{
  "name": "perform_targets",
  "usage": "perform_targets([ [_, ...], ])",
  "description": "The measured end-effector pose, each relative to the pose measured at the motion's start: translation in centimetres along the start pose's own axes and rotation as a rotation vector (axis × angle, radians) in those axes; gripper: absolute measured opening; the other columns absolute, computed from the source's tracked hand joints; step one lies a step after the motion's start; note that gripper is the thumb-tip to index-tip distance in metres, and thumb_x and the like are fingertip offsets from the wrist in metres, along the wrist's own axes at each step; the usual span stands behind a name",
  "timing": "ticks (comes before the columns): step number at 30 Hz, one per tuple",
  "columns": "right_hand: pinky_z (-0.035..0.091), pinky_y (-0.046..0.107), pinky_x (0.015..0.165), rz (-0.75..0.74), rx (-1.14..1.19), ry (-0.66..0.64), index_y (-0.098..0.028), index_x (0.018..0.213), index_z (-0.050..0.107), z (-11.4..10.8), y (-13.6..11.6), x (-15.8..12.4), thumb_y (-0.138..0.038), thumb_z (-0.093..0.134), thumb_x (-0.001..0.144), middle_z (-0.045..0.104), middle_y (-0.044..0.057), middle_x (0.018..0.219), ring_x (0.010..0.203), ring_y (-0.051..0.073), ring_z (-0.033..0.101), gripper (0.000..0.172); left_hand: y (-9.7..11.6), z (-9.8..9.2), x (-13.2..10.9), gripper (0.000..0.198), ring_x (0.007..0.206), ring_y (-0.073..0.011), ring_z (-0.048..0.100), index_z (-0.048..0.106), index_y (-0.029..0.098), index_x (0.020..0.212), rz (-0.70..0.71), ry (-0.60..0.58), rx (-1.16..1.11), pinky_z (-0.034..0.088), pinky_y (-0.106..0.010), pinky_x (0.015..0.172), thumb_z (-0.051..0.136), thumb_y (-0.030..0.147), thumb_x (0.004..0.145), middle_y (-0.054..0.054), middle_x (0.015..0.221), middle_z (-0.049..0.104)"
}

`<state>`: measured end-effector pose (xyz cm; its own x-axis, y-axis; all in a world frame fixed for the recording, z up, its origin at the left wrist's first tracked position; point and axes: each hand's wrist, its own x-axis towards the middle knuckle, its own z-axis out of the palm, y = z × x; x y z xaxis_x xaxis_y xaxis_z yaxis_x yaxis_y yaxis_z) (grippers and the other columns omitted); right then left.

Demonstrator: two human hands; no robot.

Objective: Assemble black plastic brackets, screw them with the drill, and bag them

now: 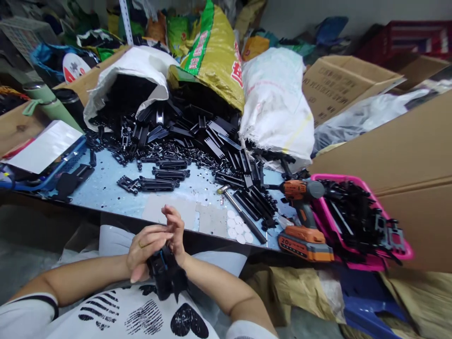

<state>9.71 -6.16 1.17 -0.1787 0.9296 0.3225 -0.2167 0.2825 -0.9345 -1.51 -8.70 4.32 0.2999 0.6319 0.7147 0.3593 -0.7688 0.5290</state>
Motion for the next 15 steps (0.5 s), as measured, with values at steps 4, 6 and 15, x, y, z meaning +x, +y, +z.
perform_targets([
  [4, 0.027, 0.048, 0.108, -0.183, -0.452, -0.154, -0.026, 0.121, 0.049, -1.5, 3.1, 8.3, -0.057, 0.025, 0.091, 0.038, 0.008, 0.138, 0.131, 0.024, 0.032, 0.048, -6.0, -0.8, -0.5, 0.07, 0.103, -0.0245, 0.057, 0.05, 0.022, 0.129, 0.178, 0.051, 0.378, 0.05, -0.039, 0.084, 0.021, 0.068, 0.086, -0.012, 0.099, 0.063],
  [6, 0.018, 0.048, 0.111, -0.166, -0.816, -0.294, -0.023, 0.122, 0.052, -3.6, 4.5, 14.2, -0.056, 0.041, 0.088, 0.034, 0.009, 0.143, 0.136, 0.027, 0.023, 0.049, -9.3, -1.4, -0.3, 0.068, 0.103, -0.0256, 0.058, 0.052, 0.022, 0.128, 0.109, -0.178, 0.538, 0.049, -0.04, 0.087, 0.034, 0.069, 0.082, -0.012, 0.101, 0.064],
  [15, 0.022, 0.043, 0.108, 0.128, -1.207, -0.18, -0.017, 0.13, 0.05, -2.5, 11.3, 20.7, -0.057, 0.043, 0.087, 0.028, 0.013, 0.145, 0.131, 0.028, 0.023, 0.059, -13.0, -0.6, 0.3, 0.098, 0.138, -0.0423, 0.015, 0.034, -0.004, 0.137, -0.429, -0.52, 0.869, 0.018, -0.053, 0.111, 0.059, 0.064, 0.072, -0.031, 0.146, 0.023],
])
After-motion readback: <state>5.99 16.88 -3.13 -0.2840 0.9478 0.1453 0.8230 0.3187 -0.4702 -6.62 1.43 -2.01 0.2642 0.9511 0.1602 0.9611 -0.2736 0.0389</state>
